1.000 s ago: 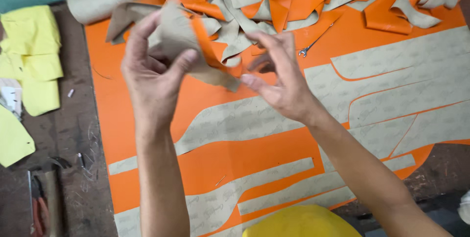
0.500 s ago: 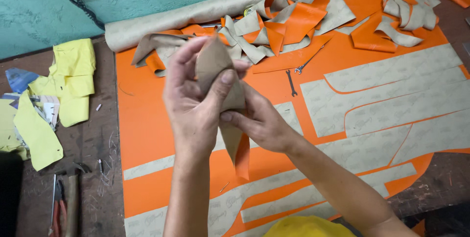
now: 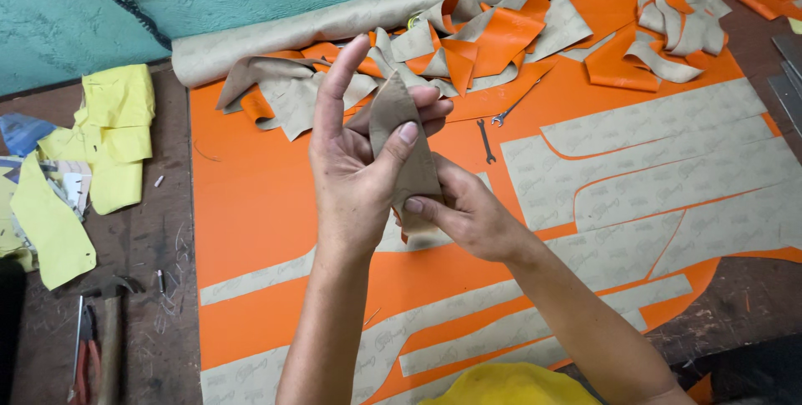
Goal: The person picks up, spreads out, and organizes various pre-cut pieces of orange and grey fabric on a large workbench.
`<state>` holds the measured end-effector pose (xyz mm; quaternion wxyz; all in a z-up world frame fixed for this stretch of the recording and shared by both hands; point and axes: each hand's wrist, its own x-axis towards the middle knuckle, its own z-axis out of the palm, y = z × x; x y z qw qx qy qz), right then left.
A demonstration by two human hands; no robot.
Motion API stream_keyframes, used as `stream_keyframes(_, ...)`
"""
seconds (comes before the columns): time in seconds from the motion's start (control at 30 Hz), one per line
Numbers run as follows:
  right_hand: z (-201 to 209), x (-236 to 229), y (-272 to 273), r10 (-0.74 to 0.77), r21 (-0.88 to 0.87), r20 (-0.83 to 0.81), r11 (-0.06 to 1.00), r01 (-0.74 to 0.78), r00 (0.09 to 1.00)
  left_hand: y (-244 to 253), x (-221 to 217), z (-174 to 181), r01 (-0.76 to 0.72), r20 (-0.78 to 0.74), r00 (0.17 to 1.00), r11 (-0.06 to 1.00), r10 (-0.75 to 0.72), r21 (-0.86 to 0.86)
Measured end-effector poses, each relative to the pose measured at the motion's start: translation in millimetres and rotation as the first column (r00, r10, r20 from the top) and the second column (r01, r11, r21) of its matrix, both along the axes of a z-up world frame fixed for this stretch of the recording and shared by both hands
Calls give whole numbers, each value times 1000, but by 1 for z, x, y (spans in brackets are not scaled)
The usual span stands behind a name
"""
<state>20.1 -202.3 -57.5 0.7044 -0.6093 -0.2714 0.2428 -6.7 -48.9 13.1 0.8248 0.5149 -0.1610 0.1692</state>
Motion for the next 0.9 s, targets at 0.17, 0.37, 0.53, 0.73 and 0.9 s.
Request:
stream_keyframes(0.17, -5, 4, -5, -1, -35, 60, 999, 3, 998, -2, 2, -1, 33, -32, 999, 999, -34, -42)
stream_keyframes(0.37, -1, 2, -8, 9, -48, 50, 999, -6, 999, -4, 8, -8, 60, 2, 998, 996, -60, -70)
stream_keyframes(0.53, -6, 5, -9, 10, 29, 1, 1000, -10, 1000, -5, 9, -11, 68, 11, 998, 996, -67, -54)
stream_keyframes(0.73, -23, 8, -14, 58, 4, -89, 998, -58, 994, -4, 8, 5, -7, 28, 1000, 995, 10, -96)
stream_keyframes(0.9, -66, 4, -51, 149, -93, -119, 983, -161, 982, 46, 13, 6, -273, 35, 958, 942, 285, -198)
